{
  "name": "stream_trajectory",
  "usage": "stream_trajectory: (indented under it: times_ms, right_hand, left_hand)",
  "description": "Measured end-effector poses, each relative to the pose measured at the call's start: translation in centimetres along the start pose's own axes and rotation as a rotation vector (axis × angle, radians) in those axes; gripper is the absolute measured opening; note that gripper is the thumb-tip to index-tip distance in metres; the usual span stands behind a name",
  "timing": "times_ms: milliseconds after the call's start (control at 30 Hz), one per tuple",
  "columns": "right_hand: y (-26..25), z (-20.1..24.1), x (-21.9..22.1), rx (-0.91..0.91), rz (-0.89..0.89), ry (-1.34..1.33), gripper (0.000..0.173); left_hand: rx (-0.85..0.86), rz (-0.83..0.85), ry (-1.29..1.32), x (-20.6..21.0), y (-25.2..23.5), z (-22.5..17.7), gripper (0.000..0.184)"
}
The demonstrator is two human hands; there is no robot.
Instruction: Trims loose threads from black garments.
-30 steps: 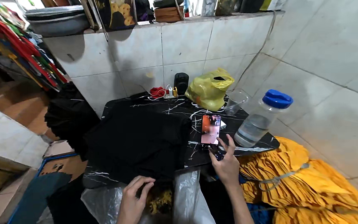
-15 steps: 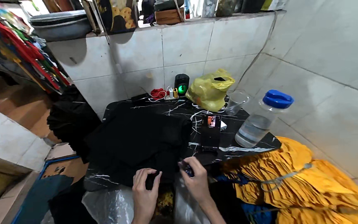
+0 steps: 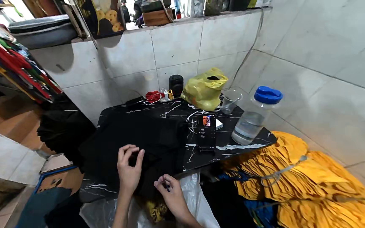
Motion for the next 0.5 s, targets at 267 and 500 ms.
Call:
stream_trajectory:
  times_ms: [267, 500]
  right_hand:
    - [0.6, -2.1, 1.8, 0.216, 0.036, -0.123, 0.02]
    - [0.8, -0.3, 1.5, 0.073, 0.102, -0.153, 0.017]
  left_hand:
    - [0.058, 0.184, 0.089, 4.0, -2.3, 0.9, 0.036]
    - [-0.03, 0.121, -0.193, 1.7, -2.0, 4.7, 0.054]
Point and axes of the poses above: each hand's wrist, its own y-axis away from the middle knuckle, its own x-axis out of the palm, z = x × y, the point moved 10 cm from there along -y, towards the middle knuckle, and after that the axes turned 15 degrees about -y, right-handed, at the moved point
